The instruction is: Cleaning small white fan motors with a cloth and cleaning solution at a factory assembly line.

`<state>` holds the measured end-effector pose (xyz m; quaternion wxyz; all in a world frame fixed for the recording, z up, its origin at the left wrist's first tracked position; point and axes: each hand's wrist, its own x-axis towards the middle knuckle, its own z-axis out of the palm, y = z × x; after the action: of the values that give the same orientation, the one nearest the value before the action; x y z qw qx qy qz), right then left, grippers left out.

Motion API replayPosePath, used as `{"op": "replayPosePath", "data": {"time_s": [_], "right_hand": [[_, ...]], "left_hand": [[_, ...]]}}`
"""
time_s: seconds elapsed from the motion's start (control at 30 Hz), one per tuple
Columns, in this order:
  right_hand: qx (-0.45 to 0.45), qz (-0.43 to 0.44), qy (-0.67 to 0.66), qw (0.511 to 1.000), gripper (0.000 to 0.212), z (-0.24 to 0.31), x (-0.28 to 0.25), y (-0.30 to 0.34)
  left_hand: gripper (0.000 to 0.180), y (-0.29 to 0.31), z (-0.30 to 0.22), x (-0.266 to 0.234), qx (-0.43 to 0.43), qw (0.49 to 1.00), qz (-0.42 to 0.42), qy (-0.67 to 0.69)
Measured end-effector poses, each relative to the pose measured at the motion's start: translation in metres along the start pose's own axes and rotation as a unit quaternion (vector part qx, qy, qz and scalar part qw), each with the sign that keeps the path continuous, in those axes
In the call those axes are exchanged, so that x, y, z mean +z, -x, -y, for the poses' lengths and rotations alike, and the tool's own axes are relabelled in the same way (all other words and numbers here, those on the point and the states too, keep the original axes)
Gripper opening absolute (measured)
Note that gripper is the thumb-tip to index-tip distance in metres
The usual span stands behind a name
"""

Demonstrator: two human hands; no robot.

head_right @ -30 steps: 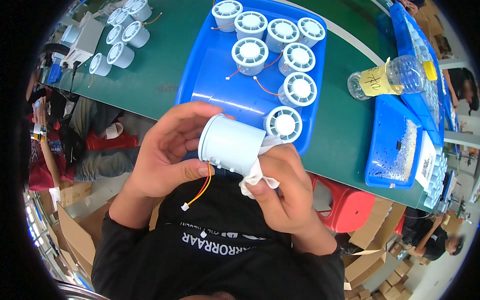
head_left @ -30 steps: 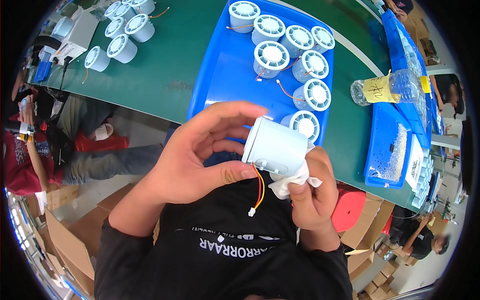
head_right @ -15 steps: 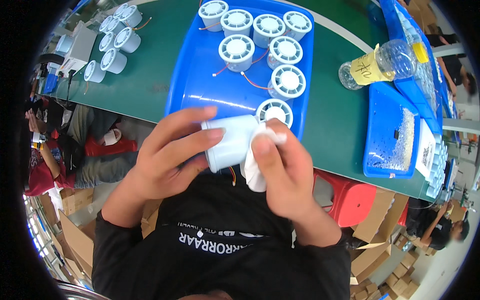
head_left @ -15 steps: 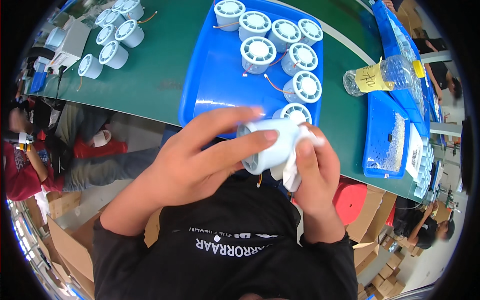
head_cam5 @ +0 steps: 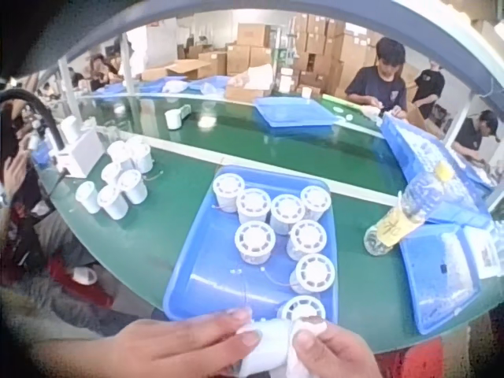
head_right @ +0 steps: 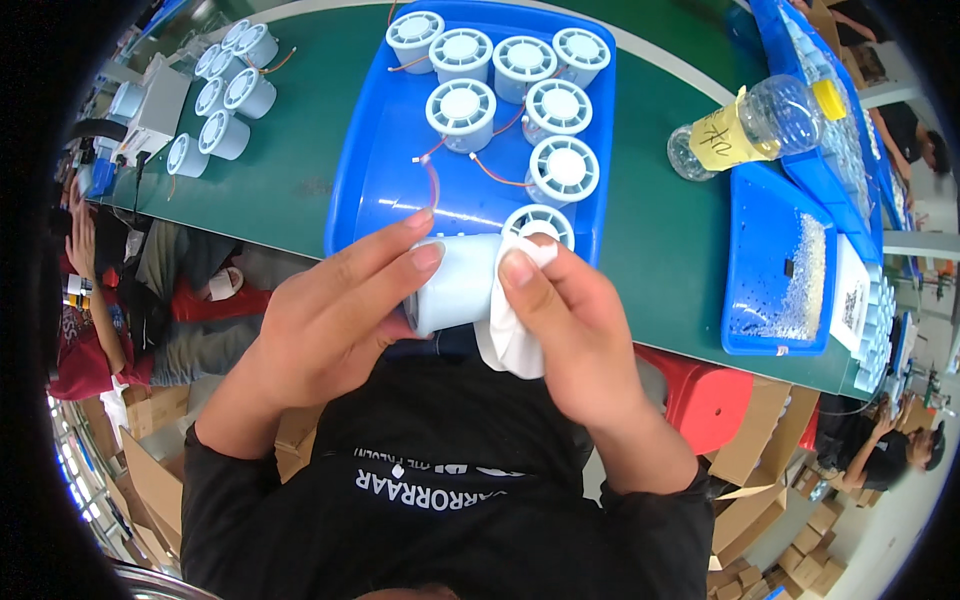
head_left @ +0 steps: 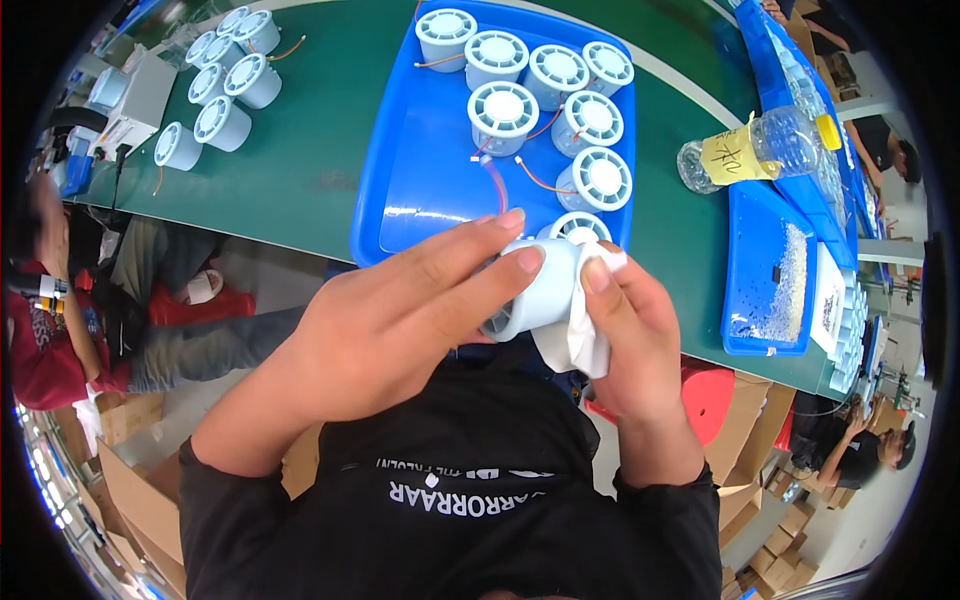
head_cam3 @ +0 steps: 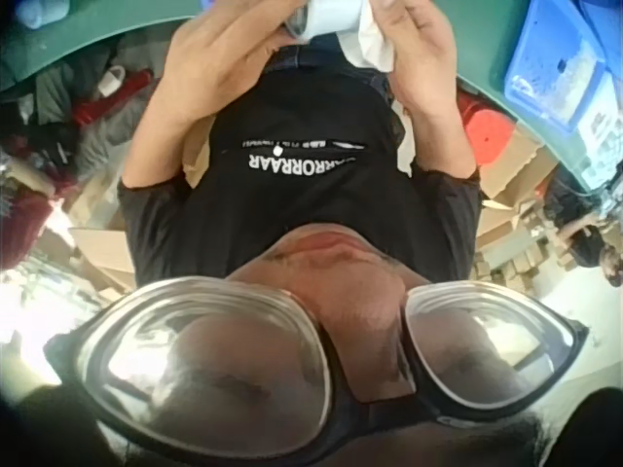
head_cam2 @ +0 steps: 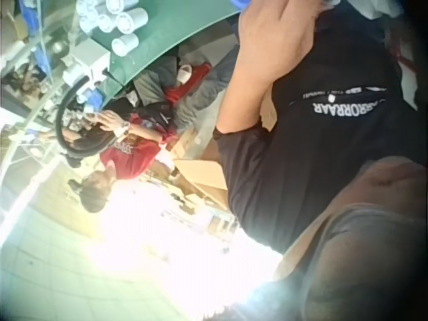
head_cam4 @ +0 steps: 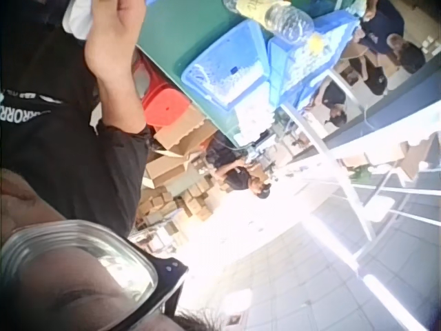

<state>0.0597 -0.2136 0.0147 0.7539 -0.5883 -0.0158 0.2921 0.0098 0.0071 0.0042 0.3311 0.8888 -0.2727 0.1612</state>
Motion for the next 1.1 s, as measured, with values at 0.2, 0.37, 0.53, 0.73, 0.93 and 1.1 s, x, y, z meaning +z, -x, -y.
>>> {"op": "replayPosePath", "data": {"time_s": [0.2,0.37,0.53,0.73,0.93,1.1], "right_hand": [[-0.428,-0.004,0.359,0.830,0.015,-0.021,-0.011,-0.003],[-0.510,-0.014,0.429,0.746,0.016,-0.026,-0.011,-0.006],[-0.143,-0.050,0.121,0.981,0.020,-0.007,0.009,0.004],[0.026,-0.030,-0.163,0.986,0.035,-0.003,-0.003,-0.023],[-0.098,-0.049,-0.248,0.963,0.056,0.006,-0.007,-0.015],[-0.472,0.050,0.552,0.686,0.040,0.008,0.007,-0.003]], "left_hand": [[0.076,-0.001,-0.013,0.005,-0.294,0.813,-0.068,0.497],[0.073,-0.009,-0.007,-0.006,-0.370,0.694,-0.023,0.617],[0.072,-0.005,-0.016,0.000,-0.220,0.943,-0.015,0.251],[0.069,0.000,0.004,-0.001,-0.047,0.992,-0.061,0.100],[0.079,0.011,0.002,0.009,-0.085,0.956,-0.128,0.250],[0.086,0.014,0.000,0.008,-0.089,0.944,-0.132,0.290]]}}
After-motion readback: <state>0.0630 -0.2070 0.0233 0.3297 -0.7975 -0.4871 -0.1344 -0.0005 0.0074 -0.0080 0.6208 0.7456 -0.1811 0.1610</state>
